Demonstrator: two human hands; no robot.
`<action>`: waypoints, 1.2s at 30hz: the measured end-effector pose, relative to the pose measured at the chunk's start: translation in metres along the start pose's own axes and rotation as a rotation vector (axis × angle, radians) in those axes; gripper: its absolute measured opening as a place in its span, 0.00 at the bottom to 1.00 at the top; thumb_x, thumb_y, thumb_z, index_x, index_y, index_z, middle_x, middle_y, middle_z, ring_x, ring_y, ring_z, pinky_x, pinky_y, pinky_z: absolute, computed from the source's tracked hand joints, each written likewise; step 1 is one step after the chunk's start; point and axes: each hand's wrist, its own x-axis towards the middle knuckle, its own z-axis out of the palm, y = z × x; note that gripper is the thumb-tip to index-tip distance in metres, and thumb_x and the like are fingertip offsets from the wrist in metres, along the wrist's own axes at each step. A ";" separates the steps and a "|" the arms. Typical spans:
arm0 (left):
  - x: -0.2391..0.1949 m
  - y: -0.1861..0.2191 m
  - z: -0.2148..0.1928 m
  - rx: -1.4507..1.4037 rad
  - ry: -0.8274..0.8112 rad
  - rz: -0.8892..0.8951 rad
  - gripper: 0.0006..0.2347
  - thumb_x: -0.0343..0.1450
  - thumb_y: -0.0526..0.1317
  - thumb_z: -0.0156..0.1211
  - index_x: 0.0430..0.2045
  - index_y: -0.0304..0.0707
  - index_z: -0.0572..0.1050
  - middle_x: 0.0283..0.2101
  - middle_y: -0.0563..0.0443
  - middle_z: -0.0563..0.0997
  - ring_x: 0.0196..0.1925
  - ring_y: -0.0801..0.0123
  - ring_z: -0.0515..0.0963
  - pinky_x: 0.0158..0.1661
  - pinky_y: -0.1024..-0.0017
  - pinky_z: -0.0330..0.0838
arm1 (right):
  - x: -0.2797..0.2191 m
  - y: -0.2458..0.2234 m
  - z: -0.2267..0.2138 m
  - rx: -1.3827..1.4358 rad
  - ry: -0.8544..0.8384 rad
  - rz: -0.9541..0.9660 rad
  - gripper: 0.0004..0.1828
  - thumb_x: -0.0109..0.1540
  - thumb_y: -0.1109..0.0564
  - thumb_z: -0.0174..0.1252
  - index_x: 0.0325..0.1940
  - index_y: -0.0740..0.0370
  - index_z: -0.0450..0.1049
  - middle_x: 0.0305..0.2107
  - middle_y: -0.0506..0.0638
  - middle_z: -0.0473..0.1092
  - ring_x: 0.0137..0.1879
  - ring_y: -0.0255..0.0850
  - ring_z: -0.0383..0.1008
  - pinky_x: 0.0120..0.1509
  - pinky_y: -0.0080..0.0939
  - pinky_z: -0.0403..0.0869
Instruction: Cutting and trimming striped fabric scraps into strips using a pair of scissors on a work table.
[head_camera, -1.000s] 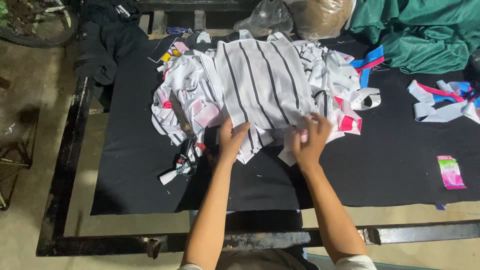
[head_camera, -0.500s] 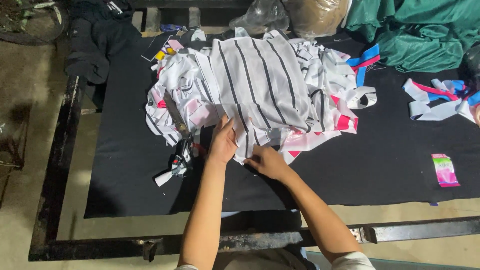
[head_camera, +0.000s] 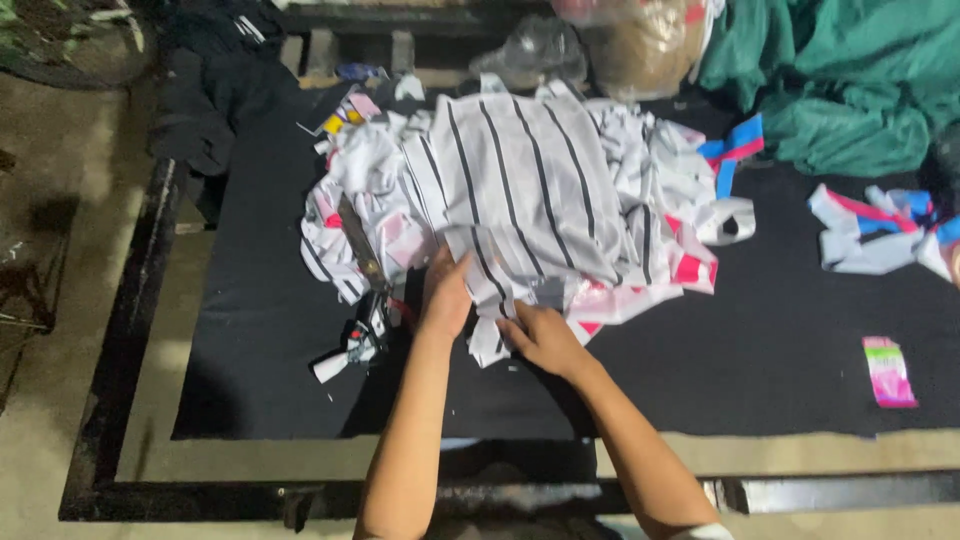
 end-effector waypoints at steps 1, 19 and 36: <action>0.008 -0.012 -0.008 -0.002 0.002 0.009 0.15 0.74 0.33 0.59 0.56 0.42 0.72 0.49 0.51 0.82 0.50 0.69 0.79 0.58 0.64 0.73 | 0.000 -0.006 -0.004 -0.002 -0.002 -0.009 0.15 0.66 0.49 0.53 0.40 0.64 0.75 0.25 0.62 0.76 0.37 0.59 0.79 0.42 0.54 0.75; 0.034 -0.070 -0.052 0.691 0.076 0.181 0.09 0.72 0.44 0.65 0.32 0.38 0.76 0.32 0.56 0.78 0.40 0.77 0.70 0.42 0.71 0.72 | 0.057 -0.164 0.095 -0.324 -0.018 -0.150 0.29 0.61 0.46 0.58 0.63 0.61 0.65 0.40 0.64 0.76 0.47 0.58 0.78 0.44 0.55 0.79; 0.023 -0.048 -0.036 0.720 0.091 0.130 0.13 0.71 0.49 0.64 0.22 0.44 0.69 0.25 0.64 0.63 0.29 0.78 0.64 0.35 0.78 0.60 | 0.126 -0.137 0.133 0.004 -0.237 0.113 0.47 0.57 0.48 0.60 0.66 0.92 0.54 0.37 0.78 0.74 0.47 0.71 0.79 0.44 0.65 0.79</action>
